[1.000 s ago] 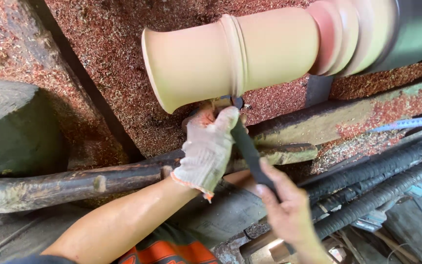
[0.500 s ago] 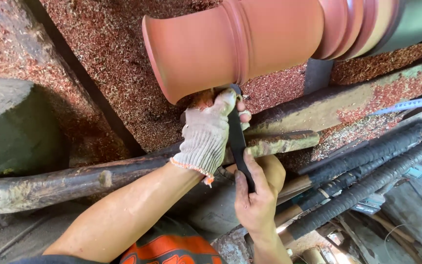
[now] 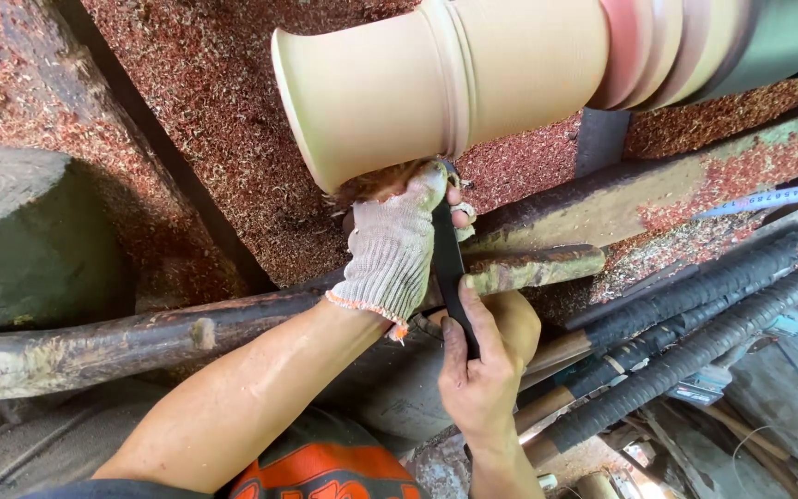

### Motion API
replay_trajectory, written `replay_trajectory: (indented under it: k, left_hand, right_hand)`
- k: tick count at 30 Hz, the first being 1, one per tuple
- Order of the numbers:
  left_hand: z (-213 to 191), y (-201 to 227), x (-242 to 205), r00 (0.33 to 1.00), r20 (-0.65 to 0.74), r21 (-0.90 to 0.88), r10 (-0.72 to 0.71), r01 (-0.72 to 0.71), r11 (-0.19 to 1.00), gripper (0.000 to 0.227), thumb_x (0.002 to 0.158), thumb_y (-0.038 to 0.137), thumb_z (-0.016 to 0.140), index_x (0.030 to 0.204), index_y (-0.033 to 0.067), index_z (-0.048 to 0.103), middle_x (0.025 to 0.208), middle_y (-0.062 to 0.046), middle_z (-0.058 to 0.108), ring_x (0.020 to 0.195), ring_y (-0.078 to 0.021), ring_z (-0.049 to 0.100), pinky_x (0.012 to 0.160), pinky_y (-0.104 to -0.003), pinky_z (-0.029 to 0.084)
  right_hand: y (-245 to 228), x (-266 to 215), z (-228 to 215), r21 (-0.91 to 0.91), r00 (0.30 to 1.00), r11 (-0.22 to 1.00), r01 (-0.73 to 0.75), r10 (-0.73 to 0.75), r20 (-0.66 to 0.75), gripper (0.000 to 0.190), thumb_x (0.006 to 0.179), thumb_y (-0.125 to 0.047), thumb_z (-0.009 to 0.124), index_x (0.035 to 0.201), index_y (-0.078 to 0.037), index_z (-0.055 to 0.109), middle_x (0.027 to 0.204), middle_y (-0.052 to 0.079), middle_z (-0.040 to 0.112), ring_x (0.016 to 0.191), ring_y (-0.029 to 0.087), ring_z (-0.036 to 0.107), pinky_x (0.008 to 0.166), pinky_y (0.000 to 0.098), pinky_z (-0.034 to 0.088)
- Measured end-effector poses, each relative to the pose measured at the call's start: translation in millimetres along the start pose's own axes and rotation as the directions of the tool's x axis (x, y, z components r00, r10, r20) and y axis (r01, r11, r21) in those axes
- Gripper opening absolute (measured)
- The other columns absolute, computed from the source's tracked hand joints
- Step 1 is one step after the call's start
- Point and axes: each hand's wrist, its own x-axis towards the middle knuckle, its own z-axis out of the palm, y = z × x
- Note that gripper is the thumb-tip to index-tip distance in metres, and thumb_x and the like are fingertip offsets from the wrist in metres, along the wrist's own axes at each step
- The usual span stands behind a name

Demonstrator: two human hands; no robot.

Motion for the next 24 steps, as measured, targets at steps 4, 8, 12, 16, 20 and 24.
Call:
replay_trajectory:
  k: [4,8,12,16,20,24]
  left_hand:
    - [-11,-13,10,0.999,0.048,-0.146,-0.014,0.021,0.989,0.005,0.096,0.012,0.061,0.097,0.0074,0.059,0.077,-0.007,0.059,0.058,-0.0189,0.057,0.050,-0.030,0.049]
    - [-13,-12,8,0.999,0.042,-0.105,0.004,0.000,0.994,0.009,0.098,0.013,0.061,0.096,0.0056,0.058,0.080,-0.007,0.060,0.062,-0.0195,0.059,0.051,-0.031,0.049]
    - [-17,-15,11,0.998,0.034,-0.108,0.050,-0.046,0.993,0.007,0.097,0.013,0.061,0.096,0.0078,0.057,0.078,-0.007,0.059,0.061,-0.0203,0.059,0.051,-0.032,0.050]
    - [-10,-3,-4,0.990,-0.082,0.042,0.112,-0.109,0.993,0.012,0.099,0.016,0.061,0.095,0.0046,0.059,0.076,-0.008,0.060,0.060,-0.0198,0.059,0.048,-0.031,0.047]
    - [-16,-9,0,0.995,-0.023,-0.192,0.096,-0.099,0.976,0.004,0.095,0.005,0.061,0.096,0.0024,0.058,0.076,-0.008,0.060,0.059,-0.0213,0.060,0.049,-0.032,0.049]
    - [-5,-2,-4,0.982,-0.143,-0.112,0.122,-0.139,0.984,0.003,0.094,0.004,0.059,0.095,0.0044,0.056,0.071,-0.008,0.057,0.054,-0.0207,0.056,0.046,-0.032,0.049]
  right_hand:
    - [4,3,-2,0.009,1.000,1.000,0.018,-0.018,-0.005,0.048,0.086,0.001,0.073,0.132,-0.002,0.064,0.106,0.015,0.072,0.110,0.037,0.059,0.103,0.0460,0.041]
    - [6,11,-4,0.157,0.999,0.988,0.003,-0.011,0.046,0.048,0.085,0.005,0.072,0.132,-0.001,0.064,0.096,0.012,0.074,0.090,0.029,0.064,0.086,0.0394,0.048]
    - [6,19,-7,0.266,0.996,0.964,0.024,-0.045,0.073,0.047,0.085,0.007,0.069,0.132,0.000,0.064,0.092,0.010,0.074,0.083,0.025,0.069,0.080,0.0348,0.052]
    - [12,20,-8,0.288,0.994,0.957,0.039,-0.067,0.089,0.047,0.085,0.006,0.071,0.131,0.000,0.064,0.090,0.009,0.074,0.081,0.024,0.070,0.080,0.0339,0.052]
    - [19,16,-7,0.312,0.992,0.950,0.012,-0.050,0.114,0.046,0.085,0.004,0.073,0.130,0.000,0.065,0.088,0.009,0.074,0.078,0.022,0.069,0.078,0.0323,0.053]
    - [34,7,-3,0.315,0.988,0.947,-0.056,0.008,0.153,0.048,0.082,0.005,0.075,0.129,0.000,0.067,0.086,0.010,0.070,0.074,0.020,0.066,0.075,0.0306,0.053]
